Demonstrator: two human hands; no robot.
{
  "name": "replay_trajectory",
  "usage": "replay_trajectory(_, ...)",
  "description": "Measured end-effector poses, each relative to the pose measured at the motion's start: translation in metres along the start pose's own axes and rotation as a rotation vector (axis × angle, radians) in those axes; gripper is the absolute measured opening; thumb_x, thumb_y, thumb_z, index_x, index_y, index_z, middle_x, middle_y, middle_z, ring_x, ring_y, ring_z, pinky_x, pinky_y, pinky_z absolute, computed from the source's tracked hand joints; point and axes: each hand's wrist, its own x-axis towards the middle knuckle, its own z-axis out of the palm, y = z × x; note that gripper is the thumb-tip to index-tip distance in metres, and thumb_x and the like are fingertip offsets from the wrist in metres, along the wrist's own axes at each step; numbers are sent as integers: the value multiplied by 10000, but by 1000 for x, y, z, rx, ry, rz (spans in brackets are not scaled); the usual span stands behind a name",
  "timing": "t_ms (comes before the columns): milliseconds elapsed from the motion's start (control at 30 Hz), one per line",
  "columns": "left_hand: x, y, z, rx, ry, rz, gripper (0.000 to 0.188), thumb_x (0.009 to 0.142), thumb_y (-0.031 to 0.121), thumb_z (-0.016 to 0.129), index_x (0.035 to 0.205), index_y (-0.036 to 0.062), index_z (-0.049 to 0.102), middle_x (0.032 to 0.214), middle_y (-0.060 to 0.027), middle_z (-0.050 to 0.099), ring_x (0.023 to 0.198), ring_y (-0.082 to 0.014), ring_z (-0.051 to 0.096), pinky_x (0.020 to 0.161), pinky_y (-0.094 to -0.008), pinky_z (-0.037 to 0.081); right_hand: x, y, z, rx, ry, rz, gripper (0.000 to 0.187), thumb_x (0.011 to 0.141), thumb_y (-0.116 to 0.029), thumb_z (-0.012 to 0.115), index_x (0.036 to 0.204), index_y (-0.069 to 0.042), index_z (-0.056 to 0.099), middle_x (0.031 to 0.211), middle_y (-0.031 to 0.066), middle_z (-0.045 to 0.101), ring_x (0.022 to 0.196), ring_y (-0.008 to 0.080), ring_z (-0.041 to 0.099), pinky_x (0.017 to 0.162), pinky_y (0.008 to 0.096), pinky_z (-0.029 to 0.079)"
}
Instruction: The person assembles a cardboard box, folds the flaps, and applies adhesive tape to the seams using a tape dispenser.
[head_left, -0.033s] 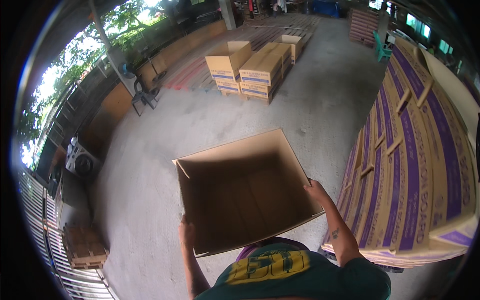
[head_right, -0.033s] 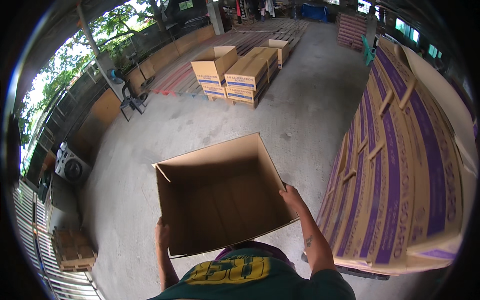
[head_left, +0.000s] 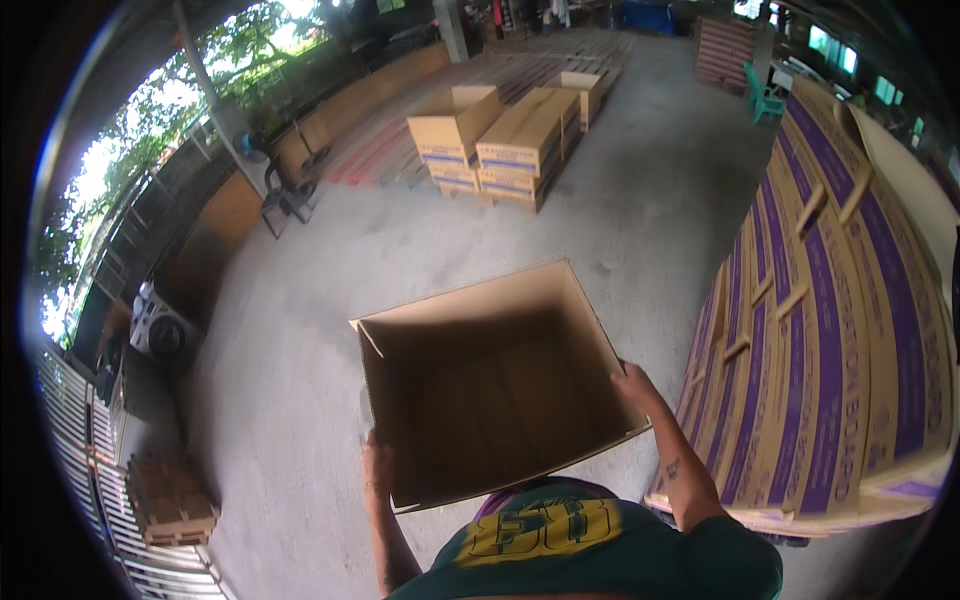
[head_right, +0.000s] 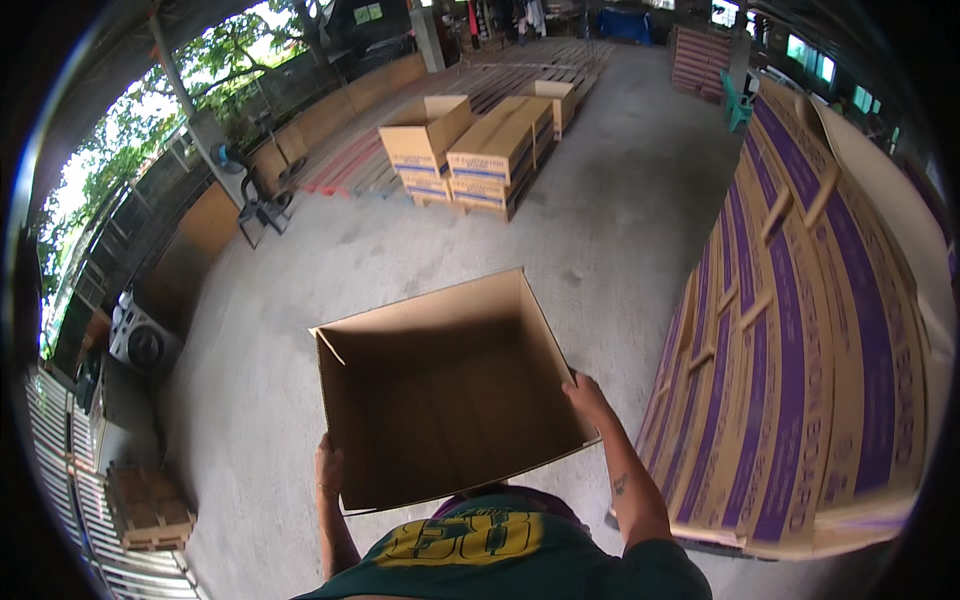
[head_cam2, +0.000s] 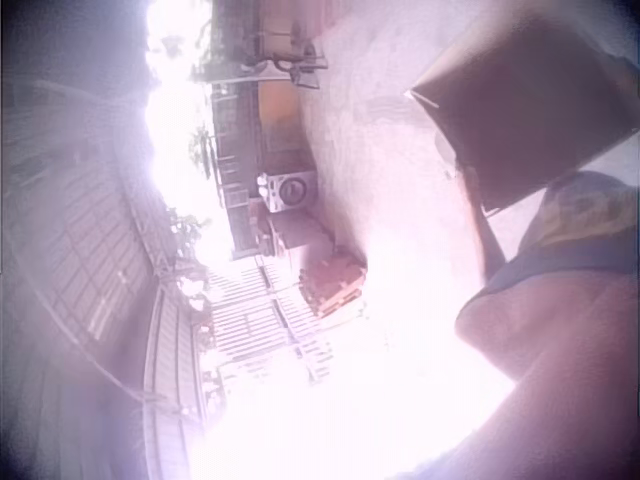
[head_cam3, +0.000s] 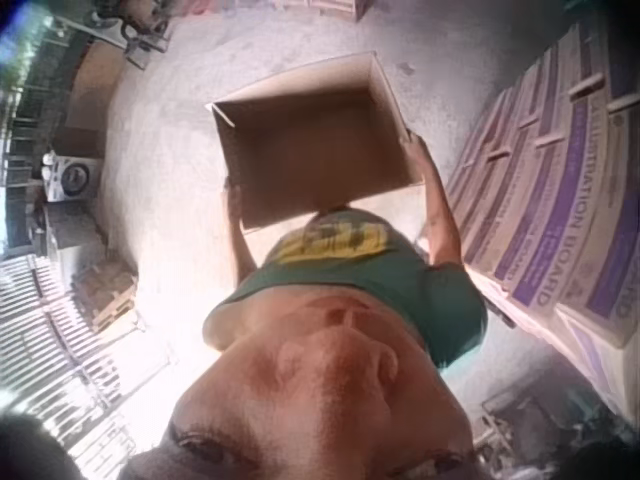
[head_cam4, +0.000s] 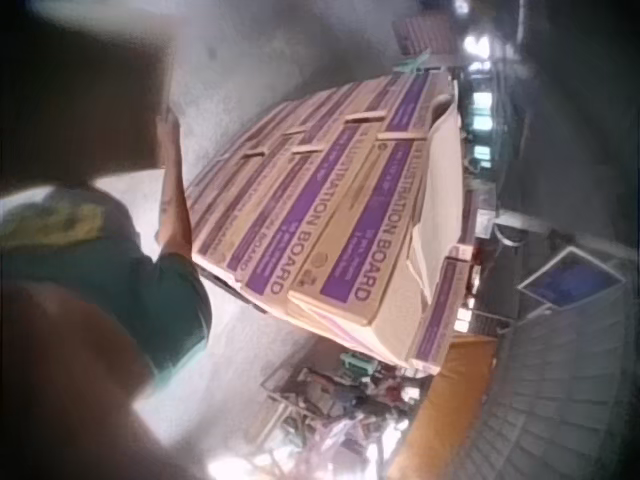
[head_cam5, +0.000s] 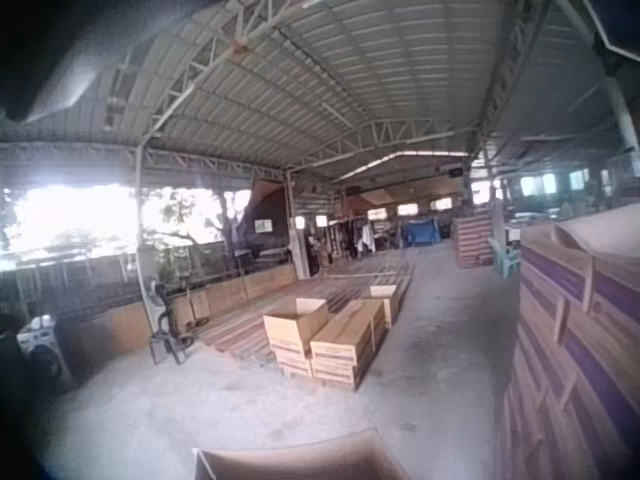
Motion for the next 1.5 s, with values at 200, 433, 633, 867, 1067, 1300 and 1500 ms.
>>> replay_trajectory(200, 164, 146, 27, -17, -64, 183, 439, 851, 132, 414, 1279, 55, 470, 986, -319, 615, 945, -496, 573, 799, -562, 452, 109, -67, -62, 64, 115, 45, 423, 873, -156, 540, 1258, 20, 523, 1149, 148, 624, 1050, 223, 564, 923, 357, 420)
replay_trajectory(433, 306, 259, 129, 0, -214, 453, 490, 842, 62, 426, 1327, 104, 365, 878, -311, 623, 844, -506, 583, 734, -579, 454, 185, -45, -141, 235, 362, 210, 379, 903, -127, 532, 1252, 21, 527, 1106, 111, 628, 1020, 219, 571, 907, 344, 412)
replay_trajectory(633, 397, 367, 214, -20, -274, 403, 409, 884, 115, 423, 1292, 97, 420, 903, -316, 619, 860, -505, 583, 749, -585, 455, 303, -22, -194, 243, 402, 284, 381, 908, -136, 543, 1255, 21, 524, 1114, 97, 619, 1006, 185, 568, 910, 324, 410)
replay_trajectory(867, 522, 482, 272, 24, -255, 389, 437, 865, 129, 439, 1300, 95, 426, 918, -311, 621, 864, -509, 582, 763, -577, 465, 481, -49, -275, 233, 361, 285, 363, 906, -127, 541, 1241, 15, 529, 1131, 113, 611, 1052, 197, 555, 939, 338, 401)
replay_trajectory(1067, 597, 583, 329, -63, -144, 408, 457, 851, 90, 439, 1308, 88, 424, 902, -303, 626, 847, -497, 594, 743, -565, 472, 607, -56, -347, 272, 365, 208, 351, 906, -93, 523, 1237, 21, 531, 1150, 92, 611, 1030, 170, 568, 897, 294, 422)
replay_trajectory(1300, 716, 653, 426, -79, -197, 405, 439, 873, 118, 454, 1311, 143, 432, 874, -280, 627, 802, -489, 590, 683, -564, 471, 745, -27, -385, 375, 515, 322, 367, 919, -127, 536, 1258, 14, 520, 1158, 100, 609, 1045, 180, 562, 895, 332, 440)
replay_trajectory(1500, 861, 777, 482, -89, -222, 484, 426, 856, 83, 430, 1279, 124, 447, 863, -304, 616, 817, -504, 580, 710, -579, 457, 880, -76, -432, 259, 497, 390, 357, 916, -109, 522, 1253, 9, 525, 1134, 98, 618, 1064, 190, 560, 918, 339, 423)
